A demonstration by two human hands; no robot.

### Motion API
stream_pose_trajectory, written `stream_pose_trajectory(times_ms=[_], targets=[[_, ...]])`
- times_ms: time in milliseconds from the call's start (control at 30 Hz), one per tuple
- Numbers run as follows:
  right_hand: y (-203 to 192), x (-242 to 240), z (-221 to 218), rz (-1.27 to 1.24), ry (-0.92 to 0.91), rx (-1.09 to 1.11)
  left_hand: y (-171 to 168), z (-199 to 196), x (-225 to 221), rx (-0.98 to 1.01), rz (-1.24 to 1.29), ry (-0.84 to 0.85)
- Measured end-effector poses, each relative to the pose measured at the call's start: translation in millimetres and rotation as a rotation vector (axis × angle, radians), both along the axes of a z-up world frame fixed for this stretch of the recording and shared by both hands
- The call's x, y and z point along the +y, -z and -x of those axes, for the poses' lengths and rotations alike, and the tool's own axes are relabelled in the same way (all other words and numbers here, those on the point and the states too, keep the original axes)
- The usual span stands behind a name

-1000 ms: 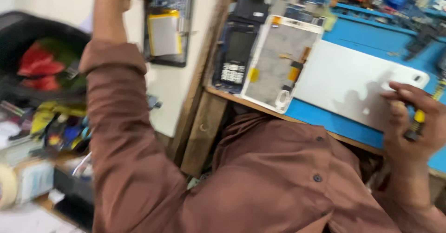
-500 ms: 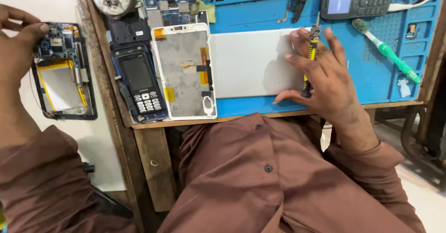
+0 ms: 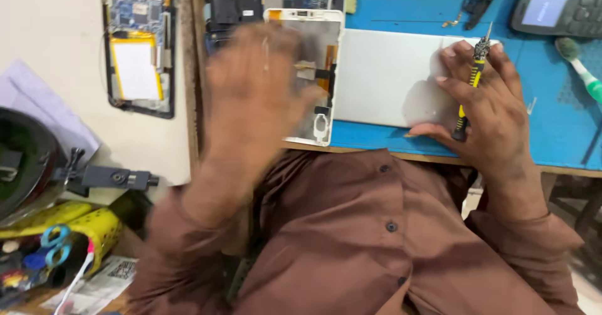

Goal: The person uses a screwdriver to remove screws from a disassembled tablet, then handles the tablet's back cover and screen assembly. The person places the back cover aside and continues to manipulate the tablet components on a blue workbench.

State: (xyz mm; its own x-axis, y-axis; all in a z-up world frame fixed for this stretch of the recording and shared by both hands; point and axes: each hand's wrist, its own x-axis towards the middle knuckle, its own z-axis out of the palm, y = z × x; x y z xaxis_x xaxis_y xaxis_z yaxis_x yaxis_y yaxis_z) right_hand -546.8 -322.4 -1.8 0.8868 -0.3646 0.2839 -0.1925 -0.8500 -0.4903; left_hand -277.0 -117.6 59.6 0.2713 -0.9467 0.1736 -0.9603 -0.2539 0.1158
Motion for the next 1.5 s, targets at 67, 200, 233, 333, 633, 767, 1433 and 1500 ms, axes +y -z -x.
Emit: stream_pose_trajectory(times_ms=[67,200,233,333,633,767,1433,1500], targets=[[-4.5,0.7,-5.0,0.014,-0.007,0.016,7.5,38.3,-12.1,-0.029,-0.053,-0.055],[-13.9,0.1,-10.0,0.054,-0.021,0.066,23.6,76.1,-24.8,0.197,-0.210,-0.248],[-15.3,0.9,-10.5,0.065,-0.023,0.084,25.7,79.9,-23.9,0.204,-0.209,-0.264],[-16.8,2.1,-13.7,0.062,-0.006,0.078,28.6,80.9,-20.9,0.197,-0.194,-0.273],[-16.7,4.0,-11.6,0.092,-0.021,0.046,26.1,83.2,-14.5,0.113,-0.175,-0.285],[-16.1,2.2,-10.6,0.123,-0.028,0.050,10.8,84.5,-11.1,0.095,-0.070,-0.260],[-7.6,-0.5,-2.8,0.164,-0.037,0.098,-79.7,8.3,50.1,0.367,0.168,-0.659],[-4.8,-0.6,-1.0,0.161,-0.031,0.114,-81.1,4.0,56.1,0.200,0.221,-0.559]])
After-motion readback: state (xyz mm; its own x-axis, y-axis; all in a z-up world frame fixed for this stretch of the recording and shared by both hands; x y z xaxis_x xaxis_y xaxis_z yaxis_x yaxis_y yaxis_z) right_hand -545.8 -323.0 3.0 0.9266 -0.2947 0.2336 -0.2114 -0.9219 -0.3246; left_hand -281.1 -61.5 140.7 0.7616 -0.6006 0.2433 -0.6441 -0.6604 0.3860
